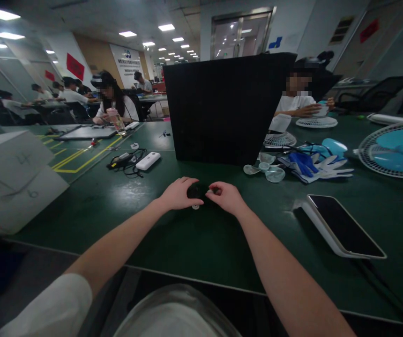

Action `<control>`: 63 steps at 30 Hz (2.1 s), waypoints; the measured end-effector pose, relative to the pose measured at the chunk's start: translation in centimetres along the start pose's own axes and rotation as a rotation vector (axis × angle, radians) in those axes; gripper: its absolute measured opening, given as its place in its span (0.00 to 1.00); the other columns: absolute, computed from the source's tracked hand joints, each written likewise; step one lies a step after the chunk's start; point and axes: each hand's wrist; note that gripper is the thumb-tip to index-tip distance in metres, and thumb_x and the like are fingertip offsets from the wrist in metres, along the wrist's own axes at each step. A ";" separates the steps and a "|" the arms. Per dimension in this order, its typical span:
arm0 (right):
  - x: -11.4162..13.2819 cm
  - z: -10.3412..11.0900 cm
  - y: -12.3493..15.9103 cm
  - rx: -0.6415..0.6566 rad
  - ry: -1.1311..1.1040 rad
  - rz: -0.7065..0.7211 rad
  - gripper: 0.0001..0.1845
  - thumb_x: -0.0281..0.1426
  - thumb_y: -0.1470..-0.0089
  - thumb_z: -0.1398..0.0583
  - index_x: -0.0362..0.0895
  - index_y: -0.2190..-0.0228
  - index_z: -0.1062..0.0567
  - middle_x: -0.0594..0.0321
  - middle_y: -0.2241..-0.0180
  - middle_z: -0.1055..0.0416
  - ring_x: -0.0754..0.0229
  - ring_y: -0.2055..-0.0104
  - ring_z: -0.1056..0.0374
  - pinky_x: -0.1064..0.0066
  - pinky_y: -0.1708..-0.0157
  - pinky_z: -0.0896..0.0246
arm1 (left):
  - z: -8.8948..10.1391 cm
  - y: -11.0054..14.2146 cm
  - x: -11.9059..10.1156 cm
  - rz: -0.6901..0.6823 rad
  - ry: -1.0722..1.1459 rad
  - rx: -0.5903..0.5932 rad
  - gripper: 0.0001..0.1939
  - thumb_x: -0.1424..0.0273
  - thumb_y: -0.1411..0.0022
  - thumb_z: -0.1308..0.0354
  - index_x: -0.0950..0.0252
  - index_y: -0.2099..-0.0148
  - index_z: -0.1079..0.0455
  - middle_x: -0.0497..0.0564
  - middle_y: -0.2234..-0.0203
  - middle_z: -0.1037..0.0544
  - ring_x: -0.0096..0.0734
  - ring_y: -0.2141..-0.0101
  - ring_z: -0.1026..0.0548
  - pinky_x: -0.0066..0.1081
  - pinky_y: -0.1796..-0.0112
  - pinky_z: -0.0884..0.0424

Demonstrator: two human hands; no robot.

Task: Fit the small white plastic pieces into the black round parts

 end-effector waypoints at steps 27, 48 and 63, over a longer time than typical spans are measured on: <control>4.8 -2.5 2.5 0.068 0.440 0.418 0.31 0.44 0.50 0.31 0.52 0.45 0.27 0.55 0.50 0.24 0.42 0.48 0.30 0.46 0.47 0.38 | 3.3 5.2 1.3 0.081 0.386 0.018 0.36 0.60 0.45 0.32 0.57 0.36 0.35 0.53 0.57 0.18 0.36 0.65 0.20 0.38 0.58 0.24; 5.5 -2.9 2.5 -0.055 0.481 0.616 0.06 0.34 0.40 0.37 0.50 0.60 0.20 0.59 0.57 0.20 0.49 0.52 0.26 0.49 0.47 0.36 | -0.4 4.4 2.4 0.151 0.443 -0.011 0.27 0.66 0.46 0.33 0.61 0.43 0.30 0.49 0.64 0.17 0.33 0.67 0.20 0.31 0.63 0.26; 4.0 -1.5 1.8 -0.085 0.487 0.561 0.10 0.37 0.41 0.37 0.49 0.59 0.17 0.55 0.51 0.24 0.47 0.47 0.30 0.49 0.47 0.34 | -1.4 4.0 2.9 0.230 0.614 -0.031 0.28 0.67 0.45 0.32 0.64 0.42 0.31 0.55 0.62 0.17 0.37 0.63 0.19 0.33 0.62 0.25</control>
Point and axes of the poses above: each hand's wrist, its own y-axis away from the middle knuckle, its own z-axis out of the back of the hand, x = y × z
